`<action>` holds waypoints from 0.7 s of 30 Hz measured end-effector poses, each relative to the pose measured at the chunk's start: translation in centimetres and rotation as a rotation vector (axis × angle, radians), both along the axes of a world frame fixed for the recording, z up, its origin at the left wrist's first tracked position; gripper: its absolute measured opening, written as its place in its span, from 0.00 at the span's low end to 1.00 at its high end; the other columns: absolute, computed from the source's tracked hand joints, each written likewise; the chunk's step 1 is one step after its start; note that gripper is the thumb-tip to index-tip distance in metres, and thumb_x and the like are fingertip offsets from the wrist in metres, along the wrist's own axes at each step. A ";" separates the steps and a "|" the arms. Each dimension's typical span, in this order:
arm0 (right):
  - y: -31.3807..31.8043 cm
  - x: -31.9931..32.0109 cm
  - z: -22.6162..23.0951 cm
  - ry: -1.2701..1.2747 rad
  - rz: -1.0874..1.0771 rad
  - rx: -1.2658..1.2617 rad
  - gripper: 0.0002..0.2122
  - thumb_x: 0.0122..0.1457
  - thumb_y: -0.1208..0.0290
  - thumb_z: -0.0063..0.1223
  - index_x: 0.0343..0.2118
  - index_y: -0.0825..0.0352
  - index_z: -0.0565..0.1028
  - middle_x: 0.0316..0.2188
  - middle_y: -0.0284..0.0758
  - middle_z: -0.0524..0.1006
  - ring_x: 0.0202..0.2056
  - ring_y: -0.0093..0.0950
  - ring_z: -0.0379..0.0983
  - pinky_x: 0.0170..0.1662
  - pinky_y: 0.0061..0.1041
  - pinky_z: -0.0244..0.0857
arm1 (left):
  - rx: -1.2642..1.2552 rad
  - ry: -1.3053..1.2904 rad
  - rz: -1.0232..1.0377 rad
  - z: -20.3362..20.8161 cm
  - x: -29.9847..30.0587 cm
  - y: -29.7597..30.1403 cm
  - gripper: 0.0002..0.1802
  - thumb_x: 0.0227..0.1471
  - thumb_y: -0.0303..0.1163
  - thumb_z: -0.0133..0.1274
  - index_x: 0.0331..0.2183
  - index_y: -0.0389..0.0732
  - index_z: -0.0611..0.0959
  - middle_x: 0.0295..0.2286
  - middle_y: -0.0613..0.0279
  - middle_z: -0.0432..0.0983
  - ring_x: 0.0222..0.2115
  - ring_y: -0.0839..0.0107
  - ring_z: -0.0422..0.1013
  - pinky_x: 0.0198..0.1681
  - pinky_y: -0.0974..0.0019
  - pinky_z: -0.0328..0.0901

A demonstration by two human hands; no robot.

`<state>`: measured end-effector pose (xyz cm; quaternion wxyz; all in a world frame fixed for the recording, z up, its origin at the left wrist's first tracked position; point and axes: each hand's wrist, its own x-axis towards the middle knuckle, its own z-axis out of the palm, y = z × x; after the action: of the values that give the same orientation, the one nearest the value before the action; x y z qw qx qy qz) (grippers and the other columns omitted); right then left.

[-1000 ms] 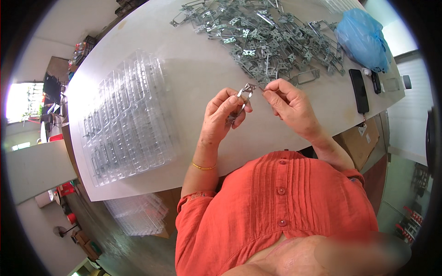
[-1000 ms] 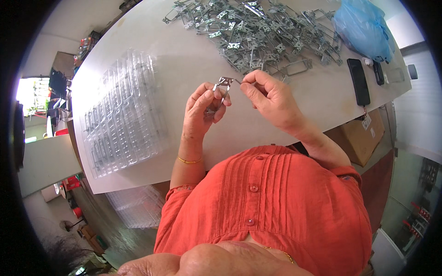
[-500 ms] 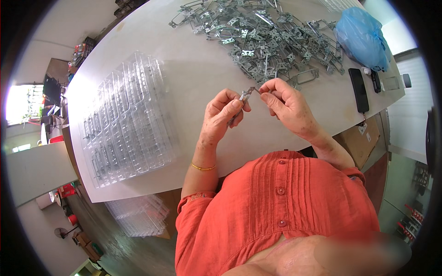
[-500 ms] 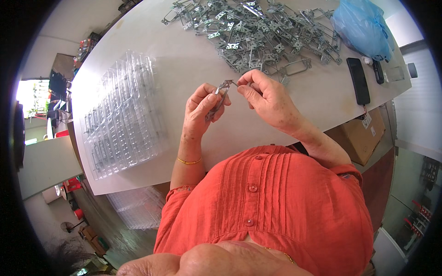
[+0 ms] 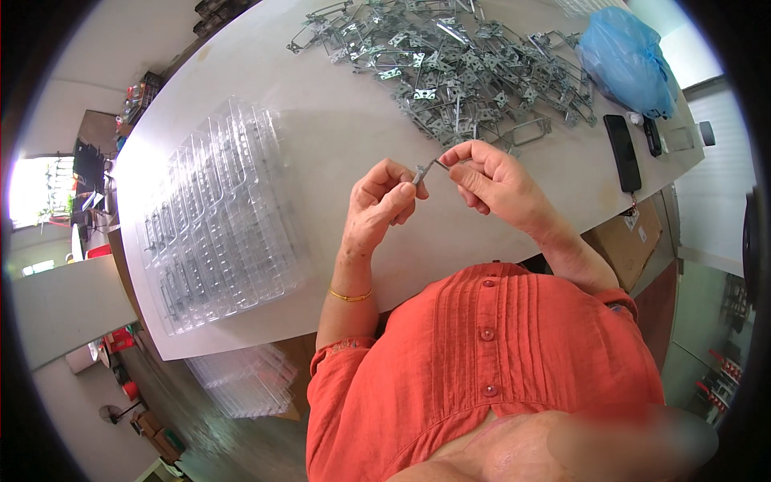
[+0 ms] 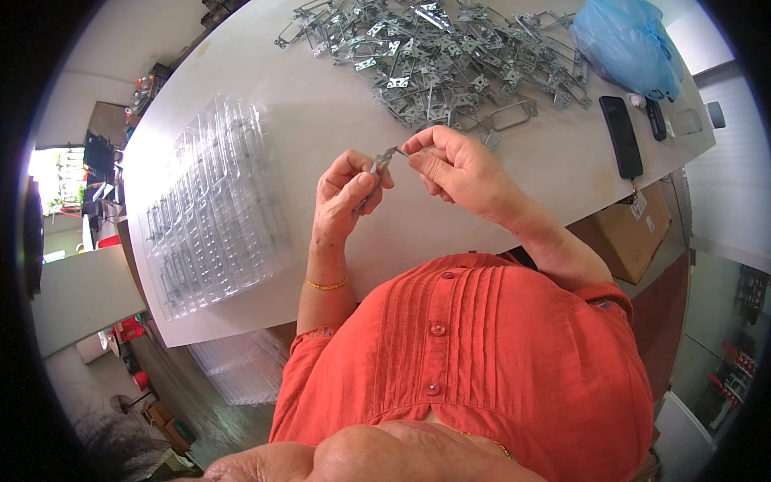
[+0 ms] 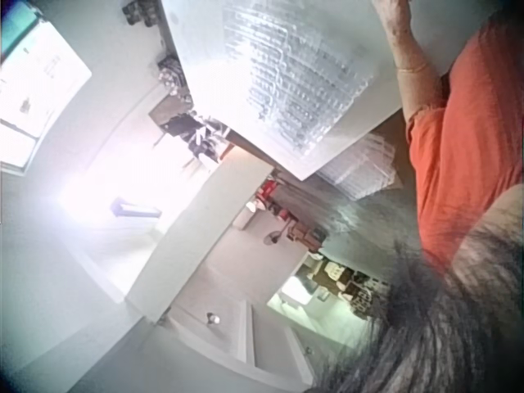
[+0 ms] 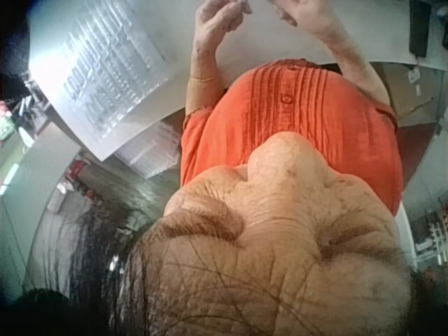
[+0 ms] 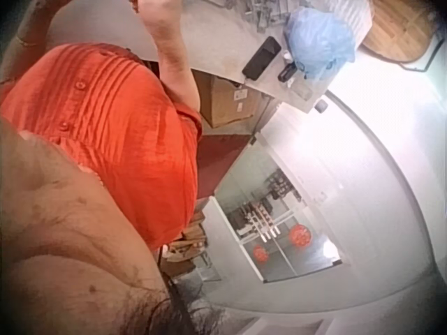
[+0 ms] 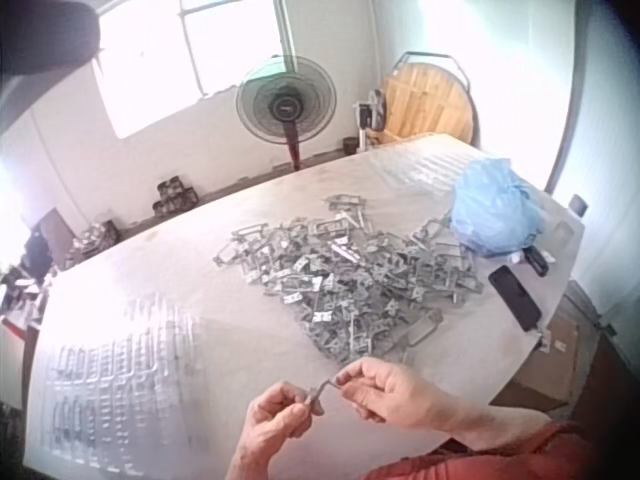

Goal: The person picks up a metal frame and a pin by hand, inserts the pin into the frame, and places the assembly into a plastic tray, repeating this process multiple times.

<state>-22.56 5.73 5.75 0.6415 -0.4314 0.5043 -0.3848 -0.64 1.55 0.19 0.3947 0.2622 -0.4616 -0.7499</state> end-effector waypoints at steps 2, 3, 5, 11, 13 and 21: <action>0.2 0.2 0.0 0.069 0.003 -0.056 0.13 0.67 0.64 0.50 0.47 0.69 0.71 0.20 0.24 0.69 0.20 0.12 0.61 0.23 0.15 0.56 | -0.019 -0.017 -0.029 -0.2 0.1 -0.1 0.11 0.58 0.35 0.57 0.31 0.39 0.75 0.28 0.59 0.78 0.18 0.83 0.61 0.19 0.77 0.56; 0.2 0.2 -0.1 0.139 0.006 -0.112 0.13 0.67 0.64 0.50 0.47 0.69 0.71 0.20 0.24 0.68 0.20 0.13 0.61 0.23 0.15 0.56 | -0.019 -0.017 -0.030 -0.2 0.0 0.1 0.11 0.58 0.35 0.57 0.31 0.39 0.75 0.28 0.59 0.78 0.18 0.83 0.61 0.19 0.77 0.56; 0.0 0.1 -0.4 0.056 0.010 -0.076 0.13 0.68 0.64 0.49 0.47 0.69 0.72 0.20 0.24 0.69 0.20 0.12 0.61 0.23 0.15 0.56 | -0.029 -0.030 -0.064 -0.3 -0.5 0.4 0.10 0.58 0.35 0.55 0.33 0.39 0.74 0.29 0.55 0.77 0.16 0.83 0.59 0.18 0.76 0.53; -0.7 -1.0 -1.0 -0.296 0.035 0.185 0.13 0.69 0.62 0.47 0.44 0.69 0.73 0.19 0.26 0.70 0.18 0.14 0.64 0.21 0.15 0.59 | -0.028 -0.044 -0.083 0.0 -0.6 0.4 0.10 0.58 0.34 0.55 0.33 0.38 0.75 0.29 0.56 0.78 0.17 0.83 0.59 0.19 0.76 0.54; -0.9 -1.4 -1.3 -0.348 0.056 0.243 0.14 0.68 0.60 0.47 0.42 0.69 0.73 0.17 0.26 0.69 0.17 0.15 0.64 0.20 0.16 0.58 | -0.038 -0.070 -0.105 0.2 -0.6 0.5 0.10 0.57 0.35 0.56 0.32 0.38 0.75 0.28 0.57 0.78 0.18 0.83 0.60 0.19 0.76 0.55; -0.9 -0.7 -0.3 0.114 0.040 0.010 0.09 0.67 0.65 0.48 0.33 0.66 0.71 0.17 0.27 0.71 0.18 0.15 0.66 0.19 0.18 0.60 | -0.010 -0.147 -0.208 0.7 -0.9 0.9 0.11 0.54 0.36 0.59 0.31 0.40 0.76 0.27 0.60 0.78 0.19 0.83 0.62 0.21 0.76 0.56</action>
<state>-23.22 4.84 5.42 0.6213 -0.4597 0.5332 -0.3441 -1.52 2.40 0.93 0.2810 0.2654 -0.5177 -0.7633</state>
